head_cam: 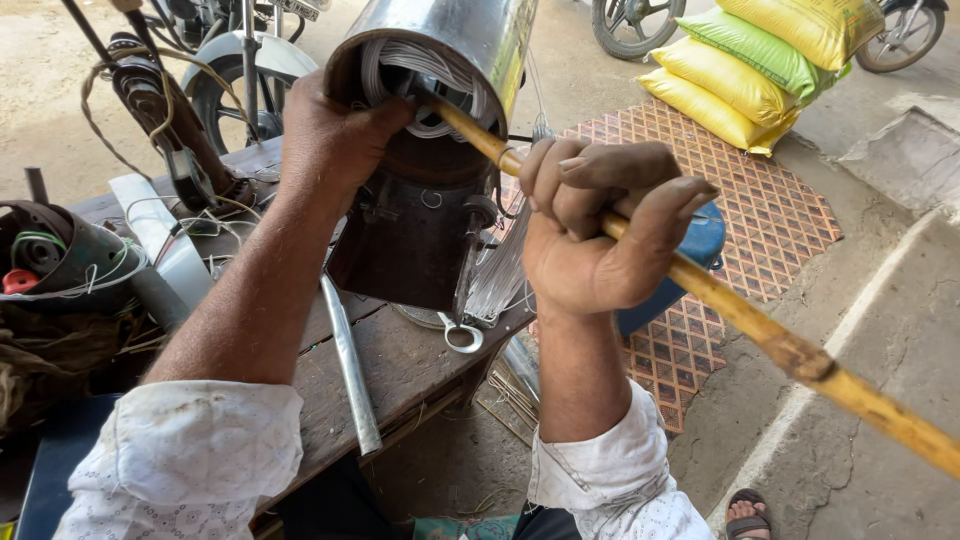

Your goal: The person sits at an outdoor workbench and winds white wire into a metal drum, using a bamboo stick to push and guide the wire inside. They then handle a small metal component, work on it with pliers, and file it before reaching back toward the wire drum.

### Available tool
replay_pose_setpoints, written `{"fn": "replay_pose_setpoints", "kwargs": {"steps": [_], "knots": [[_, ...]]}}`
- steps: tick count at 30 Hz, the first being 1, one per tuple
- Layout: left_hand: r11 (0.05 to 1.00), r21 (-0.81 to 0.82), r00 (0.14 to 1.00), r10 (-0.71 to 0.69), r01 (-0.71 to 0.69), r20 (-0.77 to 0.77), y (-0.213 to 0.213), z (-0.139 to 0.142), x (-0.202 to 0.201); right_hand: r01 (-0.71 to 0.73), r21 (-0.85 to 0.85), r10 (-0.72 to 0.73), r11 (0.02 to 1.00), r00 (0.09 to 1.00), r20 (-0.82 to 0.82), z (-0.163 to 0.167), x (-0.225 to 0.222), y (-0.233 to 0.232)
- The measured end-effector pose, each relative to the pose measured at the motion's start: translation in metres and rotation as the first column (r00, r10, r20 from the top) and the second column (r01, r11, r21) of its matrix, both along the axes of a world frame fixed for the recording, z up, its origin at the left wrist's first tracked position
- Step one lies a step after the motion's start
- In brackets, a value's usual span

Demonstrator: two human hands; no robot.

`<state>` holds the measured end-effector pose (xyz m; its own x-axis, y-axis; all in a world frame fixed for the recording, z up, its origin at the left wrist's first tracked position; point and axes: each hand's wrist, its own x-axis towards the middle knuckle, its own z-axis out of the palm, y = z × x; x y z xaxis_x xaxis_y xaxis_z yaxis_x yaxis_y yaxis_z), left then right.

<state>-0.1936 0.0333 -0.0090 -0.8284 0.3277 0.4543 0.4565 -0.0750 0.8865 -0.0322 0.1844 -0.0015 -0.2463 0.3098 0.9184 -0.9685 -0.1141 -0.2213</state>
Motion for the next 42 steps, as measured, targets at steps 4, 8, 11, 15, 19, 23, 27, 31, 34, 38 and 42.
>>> {"fn": "replay_pose_setpoints", "kwargs": {"steps": [4, 8, 11, 15, 19, 23, 27, 31, 34, 38, 42], "knots": [[1.0, -0.027, 0.999, 0.003, -0.002, 0.052, -0.001, -0.004, -0.005, -0.003, 0.001, 0.003, 1.0, 1.0, -0.004, 0.001, -0.005, 0.001], [0.992, 0.077, 0.995, -0.102, 0.101, 0.015, -0.001, -0.006, -0.006, -0.017, -0.047, 0.019, 0.999, 0.999, 0.051, 0.001, -0.006, 0.002], [0.997, 0.043, 0.998, -0.067, 0.067, -0.008, 0.0, -0.005, -0.005, -0.07, -0.072, 0.075, 0.995, 0.994, 0.08, 0.0, -0.004, 0.002], [0.999, -0.046, 1.0, 0.012, -0.013, -0.026, -0.003, 0.003, 0.0, -0.091, -0.078, 0.099, 0.993, 0.99, 0.099, 0.002, -0.004, 0.002], [0.987, -0.133, 0.996, 0.086, -0.09, -0.035, -0.006, 0.005, 0.004, -0.069, -0.035, 0.073, 0.997, 0.989, 0.131, 0.006, -0.005, 0.006], [0.982, -0.153, 0.984, 0.084, -0.108, -0.158, -0.007, 0.0, -0.002, -0.101, 0.006, 0.099, 0.995, 0.98, 0.174, 0.004, -0.004, 0.018], [0.98, -0.157, 0.983, 0.093, -0.119, -0.161, -0.008, -0.002, 0.0, -0.126, 0.048, 0.114, 0.991, 0.975, 0.191, -0.003, -0.014, 0.027], [0.999, -0.021, 0.998, 0.024, -0.026, -0.059, -0.001, 0.013, 0.02, -0.18, 0.126, 0.156, 0.976, 0.971, 0.184, 0.006, -0.009, 0.032], [0.969, -0.047, 0.964, 0.237, -0.244, -0.117, -0.001, 0.027, 0.044, -0.113, 0.131, 0.084, 0.985, 0.975, 0.208, 0.02, 0.01, 0.018], [0.892, -0.177, 0.908, 0.395, -0.416, -0.141, -0.006, 0.044, 0.065, -0.028, 0.259, -0.013, 0.966, 0.988, 0.154, 0.039, 0.044, 0.0], [0.868, -0.307, 0.92, 0.379, -0.39, -0.096, -0.016, 0.05, 0.075, -0.025, 0.323, -0.017, 0.946, 0.991, 0.129, 0.056, 0.067, 0.003]]}}
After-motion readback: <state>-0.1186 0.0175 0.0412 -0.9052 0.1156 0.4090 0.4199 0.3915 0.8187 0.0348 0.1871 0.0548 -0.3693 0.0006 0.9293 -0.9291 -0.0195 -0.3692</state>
